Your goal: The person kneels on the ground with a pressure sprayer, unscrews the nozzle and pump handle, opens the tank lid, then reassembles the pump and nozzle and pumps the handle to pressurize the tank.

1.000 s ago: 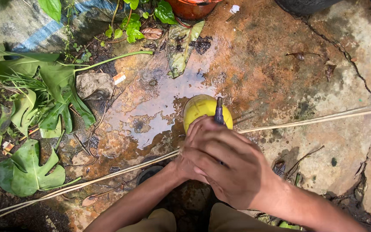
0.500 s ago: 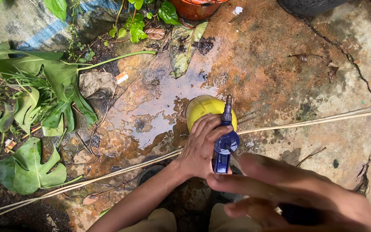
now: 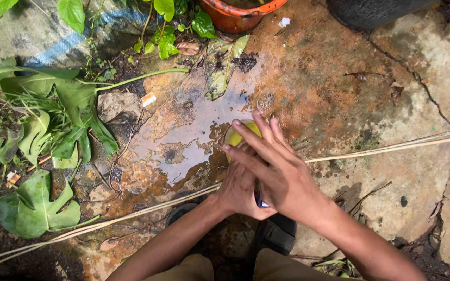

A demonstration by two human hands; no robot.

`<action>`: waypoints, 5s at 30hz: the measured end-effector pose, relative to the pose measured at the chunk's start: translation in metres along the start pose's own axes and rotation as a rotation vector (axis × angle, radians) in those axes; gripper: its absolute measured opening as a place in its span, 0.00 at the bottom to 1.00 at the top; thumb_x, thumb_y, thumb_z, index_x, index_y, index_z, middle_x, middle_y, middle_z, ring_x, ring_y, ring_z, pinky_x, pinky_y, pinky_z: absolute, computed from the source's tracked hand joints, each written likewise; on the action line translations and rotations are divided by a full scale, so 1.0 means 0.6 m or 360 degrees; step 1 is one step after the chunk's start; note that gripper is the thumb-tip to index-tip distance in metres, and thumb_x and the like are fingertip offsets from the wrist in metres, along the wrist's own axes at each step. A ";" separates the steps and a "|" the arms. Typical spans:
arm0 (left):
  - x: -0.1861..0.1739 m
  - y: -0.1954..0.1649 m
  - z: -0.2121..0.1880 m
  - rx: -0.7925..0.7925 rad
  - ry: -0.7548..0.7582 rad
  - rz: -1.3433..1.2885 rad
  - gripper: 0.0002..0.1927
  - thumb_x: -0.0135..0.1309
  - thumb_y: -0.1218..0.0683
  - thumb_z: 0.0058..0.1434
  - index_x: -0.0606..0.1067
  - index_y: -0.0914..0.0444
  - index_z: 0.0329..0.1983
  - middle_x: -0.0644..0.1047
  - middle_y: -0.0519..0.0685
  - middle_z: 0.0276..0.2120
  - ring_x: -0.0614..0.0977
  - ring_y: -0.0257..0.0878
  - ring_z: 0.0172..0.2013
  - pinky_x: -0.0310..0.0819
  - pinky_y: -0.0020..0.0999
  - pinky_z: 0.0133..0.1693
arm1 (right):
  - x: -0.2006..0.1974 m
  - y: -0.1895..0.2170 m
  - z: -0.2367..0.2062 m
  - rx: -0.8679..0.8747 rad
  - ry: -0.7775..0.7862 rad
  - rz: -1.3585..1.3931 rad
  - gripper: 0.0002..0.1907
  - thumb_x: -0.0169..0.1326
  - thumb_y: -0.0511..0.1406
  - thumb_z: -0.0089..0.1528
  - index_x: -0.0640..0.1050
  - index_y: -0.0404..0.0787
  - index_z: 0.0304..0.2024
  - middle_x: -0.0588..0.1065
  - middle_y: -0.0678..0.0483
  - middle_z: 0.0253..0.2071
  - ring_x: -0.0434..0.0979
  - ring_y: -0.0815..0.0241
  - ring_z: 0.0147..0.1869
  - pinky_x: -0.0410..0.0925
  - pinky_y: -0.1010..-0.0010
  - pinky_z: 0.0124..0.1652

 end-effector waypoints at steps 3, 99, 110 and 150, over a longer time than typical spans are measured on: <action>0.005 0.016 -0.004 -0.0050 0.0073 -0.0045 0.57 0.70 0.41 0.42 0.58 0.65 0.72 0.65 0.58 0.66 0.68 0.58 0.69 0.60 0.54 0.70 | -0.047 0.038 0.013 0.0008 0.0076 0.0450 0.36 0.49 0.23 0.54 0.74 0.47 0.65 0.68 0.49 0.72 0.68 0.42 0.76 0.65 0.51 0.65; -0.023 -0.008 -0.005 -0.0027 0.0012 0.0133 0.53 0.70 0.41 0.51 0.53 0.56 0.73 0.64 0.61 0.68 0.65 0.59 0.72 0.54 0.62 0.75 | 0.108 -0.043 -0.191 0.1242 -0.0282 0.1440 0.10 0.50 0.35 0.67 0.75 0.33 0.46 0.78 0.51 0.41 0.77 0.63 0.43 0.71 0.71 0.45; -0.021 -0.007 -0.007 -0.0055 0.0031 0.0170 0.52 0.69 0.40 0.50 0.55 0.57 0.72 0.64 0.61 0.67 0.65 0.60 0.71 0.55 0.62 0.74 | 0.119 -0.049 -0.199 0.1108 -0.0238 0.1474 0.11 0.52 0.35 0.67 0.79 0.31 0.41 0.80 0.50 0.36 0.80 0.64 0.40 0.73 0.71 0.43; -0.024 0.002 0.013 -0.0070 -0.0018 0.0197 0.62 0.73 0.47 0.38 0.51 0.63 0.73 0.62 0.63 0.66 0.64 0.61 0.70 0.55 0.57 0.73 | -0.058 0.001 -0.031 -0.0328 -0.0656 0.0469 0.19 0.41 0.38 0.75 0.73 0.34 0.32 0.71 0.53 0.24 0.75 0.57 0.26 0.69 0.67 0.30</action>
Point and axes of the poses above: each hand's wrist, its own z-axis towards the middle knuckle, its own x-axis out of the palm, y = z × x, the point moved 4 cm from there along z, towards the middle knuckle
